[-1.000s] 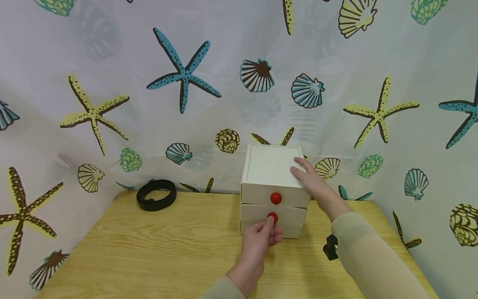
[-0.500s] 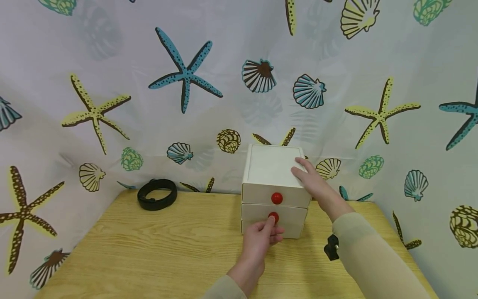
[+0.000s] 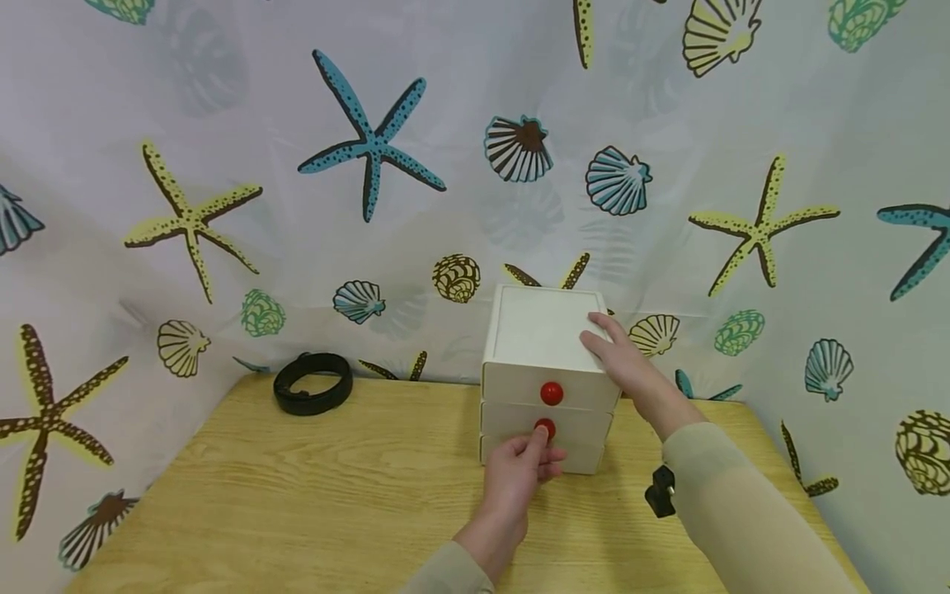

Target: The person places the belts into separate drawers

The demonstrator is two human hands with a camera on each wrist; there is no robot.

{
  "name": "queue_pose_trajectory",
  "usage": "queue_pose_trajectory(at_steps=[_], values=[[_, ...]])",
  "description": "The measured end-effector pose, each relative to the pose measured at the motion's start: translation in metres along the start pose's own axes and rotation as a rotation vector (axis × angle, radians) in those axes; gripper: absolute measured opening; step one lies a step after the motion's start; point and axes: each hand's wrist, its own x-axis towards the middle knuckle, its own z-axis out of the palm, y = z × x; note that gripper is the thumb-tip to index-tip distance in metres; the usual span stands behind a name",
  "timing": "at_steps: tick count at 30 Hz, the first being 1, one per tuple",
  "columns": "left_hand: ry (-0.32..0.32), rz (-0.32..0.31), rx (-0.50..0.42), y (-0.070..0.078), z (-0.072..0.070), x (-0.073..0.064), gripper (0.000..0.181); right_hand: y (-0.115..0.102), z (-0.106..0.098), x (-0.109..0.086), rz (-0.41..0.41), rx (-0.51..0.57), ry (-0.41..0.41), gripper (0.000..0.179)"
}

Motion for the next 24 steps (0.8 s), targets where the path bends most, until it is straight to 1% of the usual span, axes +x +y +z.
queue_pose_trajectory(at_steps=[14, 24], values=[[-0.016, 0.01, 0.008, 0.0059, 0.0033, -0.0021, 0.038, -0.0002, -0.0016, 0.0002, -0.006, -0.011, -0.004, 0.071], [-0.02, 0.004, 0.021, 0.0038, 0.0015, -0.003, 0.042, 0.0017, -0.001, 0.0021, -0.004, -0.012, -0.007, 0.071]])
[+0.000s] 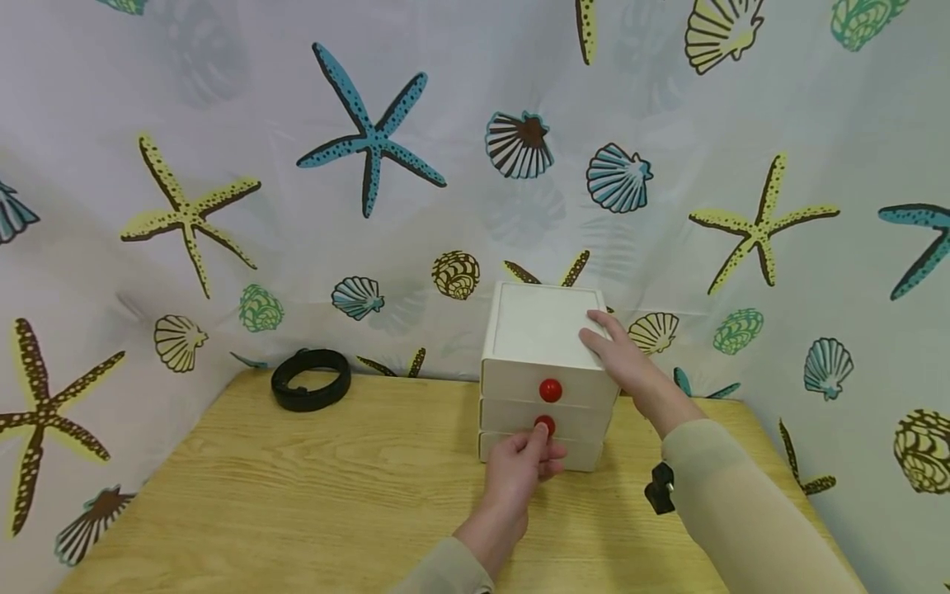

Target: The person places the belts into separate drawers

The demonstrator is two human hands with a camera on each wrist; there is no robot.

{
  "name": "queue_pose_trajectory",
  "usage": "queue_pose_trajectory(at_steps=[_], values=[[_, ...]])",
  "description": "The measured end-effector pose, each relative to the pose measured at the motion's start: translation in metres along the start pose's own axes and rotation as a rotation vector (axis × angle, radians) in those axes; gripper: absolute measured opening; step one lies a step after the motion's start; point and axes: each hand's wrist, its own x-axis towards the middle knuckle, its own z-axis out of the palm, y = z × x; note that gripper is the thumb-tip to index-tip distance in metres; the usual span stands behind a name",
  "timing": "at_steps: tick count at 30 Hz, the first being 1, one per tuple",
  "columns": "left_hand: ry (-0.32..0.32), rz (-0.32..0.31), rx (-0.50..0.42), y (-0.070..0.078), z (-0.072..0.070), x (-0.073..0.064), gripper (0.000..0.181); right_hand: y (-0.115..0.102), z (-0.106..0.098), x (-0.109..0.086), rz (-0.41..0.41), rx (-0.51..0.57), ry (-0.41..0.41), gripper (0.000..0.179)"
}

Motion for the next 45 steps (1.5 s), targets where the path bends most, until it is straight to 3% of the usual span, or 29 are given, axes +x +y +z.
queue_pose_trajectory(at_steps=[22, 31, 45], values=[[-0.013, -0.094, 0.033, -0.011, -0.018, -0.013, 0.043, -0.002, 0.0, -0.001, 0.011, 0.002, -0.005, 0.069], [-0.009, -0.12, 0.048, -0.022, -0.027, -0.012, 0.038, -0.001, 0.0, 0.0, 0.004, 0.004, -0.002, 0.069], [-0.018, -0.164, 0.069, -0.027, -0.028, -0.007, 0.044, 0.0, 0.0, -0.001, 0.003, 0.012, -0.004, 0.069]])
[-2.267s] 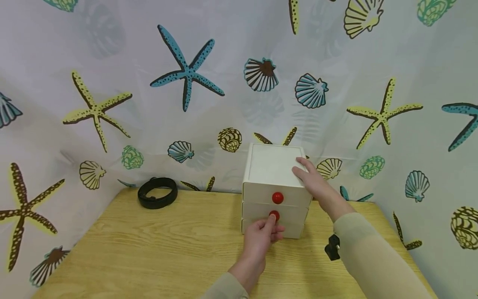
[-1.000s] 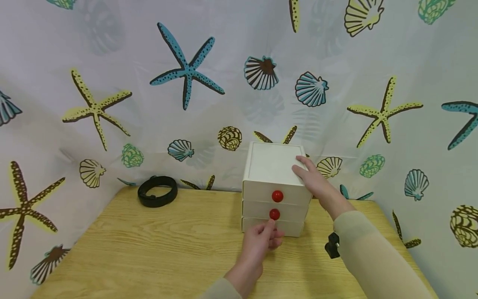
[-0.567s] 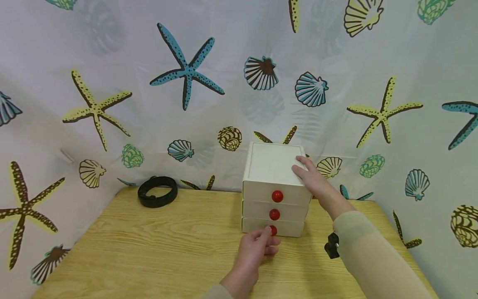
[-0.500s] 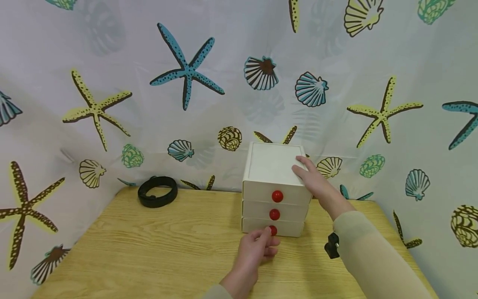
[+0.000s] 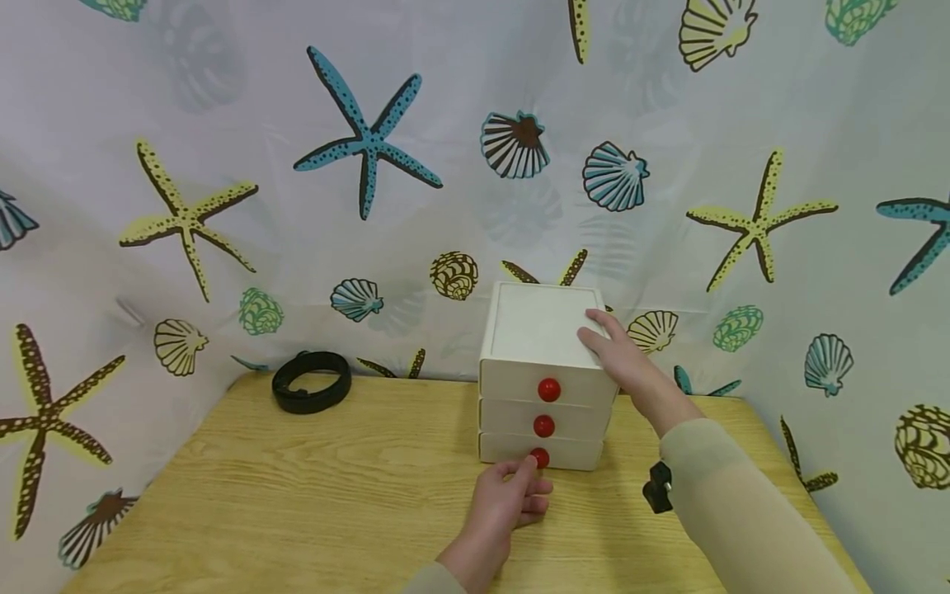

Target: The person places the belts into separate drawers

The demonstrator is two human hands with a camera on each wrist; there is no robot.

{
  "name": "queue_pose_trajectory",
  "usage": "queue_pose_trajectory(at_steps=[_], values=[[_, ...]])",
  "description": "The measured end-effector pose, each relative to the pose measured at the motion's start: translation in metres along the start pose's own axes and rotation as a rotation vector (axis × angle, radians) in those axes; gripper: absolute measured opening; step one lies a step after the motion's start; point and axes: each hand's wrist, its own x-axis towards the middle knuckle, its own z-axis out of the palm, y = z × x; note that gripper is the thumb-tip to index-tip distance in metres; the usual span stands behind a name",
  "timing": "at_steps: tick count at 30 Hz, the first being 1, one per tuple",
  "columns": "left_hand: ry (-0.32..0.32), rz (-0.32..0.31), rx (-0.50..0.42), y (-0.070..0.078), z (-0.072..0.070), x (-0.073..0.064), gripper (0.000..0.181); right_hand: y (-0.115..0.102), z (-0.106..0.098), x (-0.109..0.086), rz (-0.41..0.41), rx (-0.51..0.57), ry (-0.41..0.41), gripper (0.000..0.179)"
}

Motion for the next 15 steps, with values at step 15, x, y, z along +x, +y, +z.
queue_pose_trajectory(at_steps=[15], values=[[-0.036, -0.01, -0.016, 0.0003, 0.0028, 0.0067, 0.049, 0.0013, 0.0003, 0.0028, 0.009, 0.004, 0.005, 0.069]])
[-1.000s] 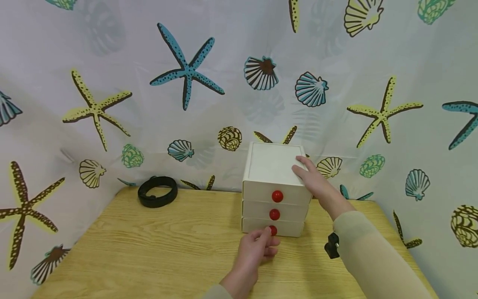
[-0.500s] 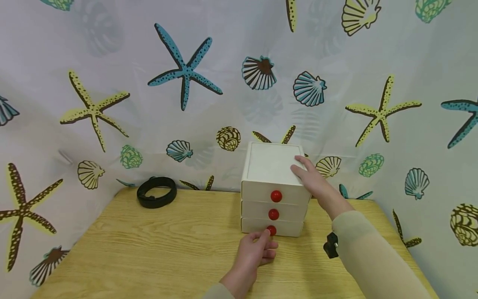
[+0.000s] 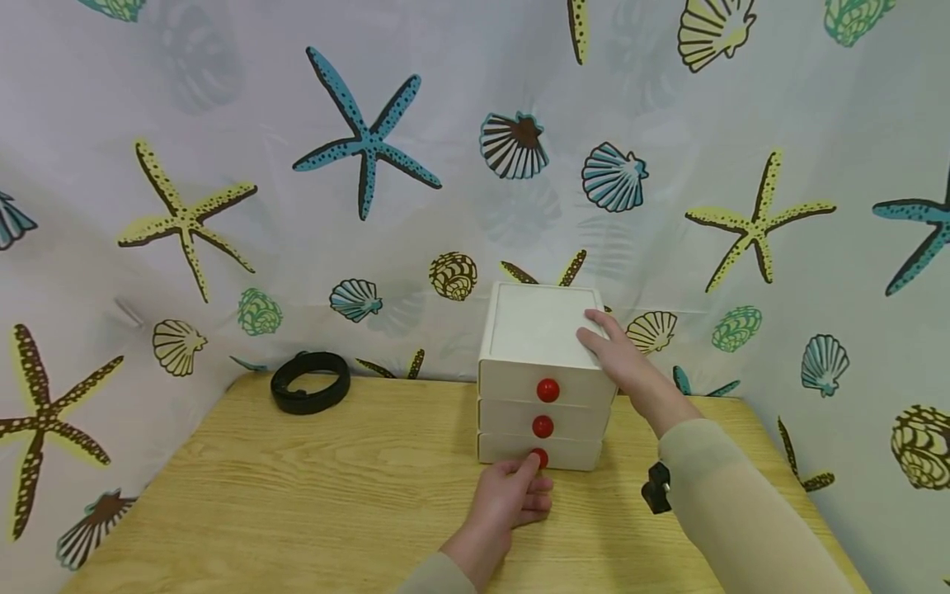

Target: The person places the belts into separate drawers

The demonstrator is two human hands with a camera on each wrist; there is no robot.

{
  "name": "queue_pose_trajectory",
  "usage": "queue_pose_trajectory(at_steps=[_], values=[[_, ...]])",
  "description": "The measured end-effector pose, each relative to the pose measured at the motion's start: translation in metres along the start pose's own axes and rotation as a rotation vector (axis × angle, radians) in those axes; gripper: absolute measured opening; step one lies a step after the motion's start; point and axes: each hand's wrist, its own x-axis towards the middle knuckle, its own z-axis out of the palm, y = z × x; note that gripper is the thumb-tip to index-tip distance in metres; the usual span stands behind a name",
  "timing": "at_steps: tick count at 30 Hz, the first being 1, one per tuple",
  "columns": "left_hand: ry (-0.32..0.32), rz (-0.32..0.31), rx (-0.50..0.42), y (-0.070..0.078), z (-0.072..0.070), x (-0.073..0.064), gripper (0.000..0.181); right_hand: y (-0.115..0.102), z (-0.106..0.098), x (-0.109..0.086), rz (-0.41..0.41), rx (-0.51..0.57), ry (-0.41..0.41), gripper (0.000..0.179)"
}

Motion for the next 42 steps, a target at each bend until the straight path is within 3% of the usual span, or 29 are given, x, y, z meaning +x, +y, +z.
queue_pose_trajectory(at_steps=[28, 42], values=[[0.018, -0.008, 0.025, -0.004, 0.007, 0.014, 0.041, -0.005, 0.002, -0.004, -0.017, -0.003, 0.001, 0.07], [0.019, 0.001, 0.023, -0.003, 0.009, 0.011, 0.04, -0.002, 0.001, -0.002, -0.009, -0.005, 0.008, 0.07]])
